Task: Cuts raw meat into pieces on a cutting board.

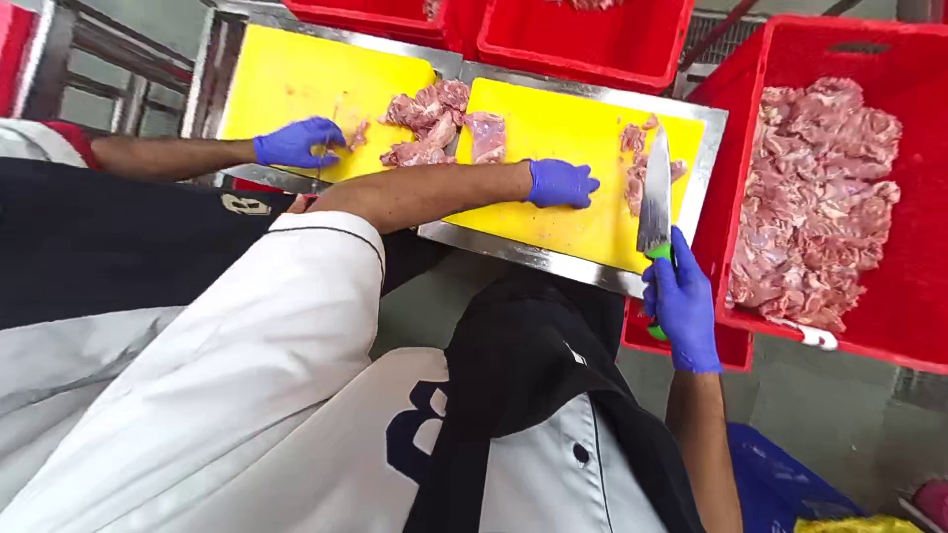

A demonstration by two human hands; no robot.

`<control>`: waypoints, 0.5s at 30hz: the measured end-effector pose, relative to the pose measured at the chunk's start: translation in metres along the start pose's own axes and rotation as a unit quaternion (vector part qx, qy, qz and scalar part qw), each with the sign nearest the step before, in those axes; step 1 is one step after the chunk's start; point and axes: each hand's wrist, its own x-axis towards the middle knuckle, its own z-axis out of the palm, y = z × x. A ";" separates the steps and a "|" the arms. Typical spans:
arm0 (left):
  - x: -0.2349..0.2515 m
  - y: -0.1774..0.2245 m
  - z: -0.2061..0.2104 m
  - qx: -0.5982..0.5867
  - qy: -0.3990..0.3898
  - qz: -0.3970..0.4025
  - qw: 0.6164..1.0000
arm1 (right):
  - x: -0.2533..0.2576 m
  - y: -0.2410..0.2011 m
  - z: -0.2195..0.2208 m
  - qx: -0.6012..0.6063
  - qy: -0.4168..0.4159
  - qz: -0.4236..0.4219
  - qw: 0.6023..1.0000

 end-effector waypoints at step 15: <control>-0.010 -0.157 -0.102 -0.533 0.373 -0.191 0.735 | -0.022 0.009 0.016 0.092 0.015 -0.021 0.995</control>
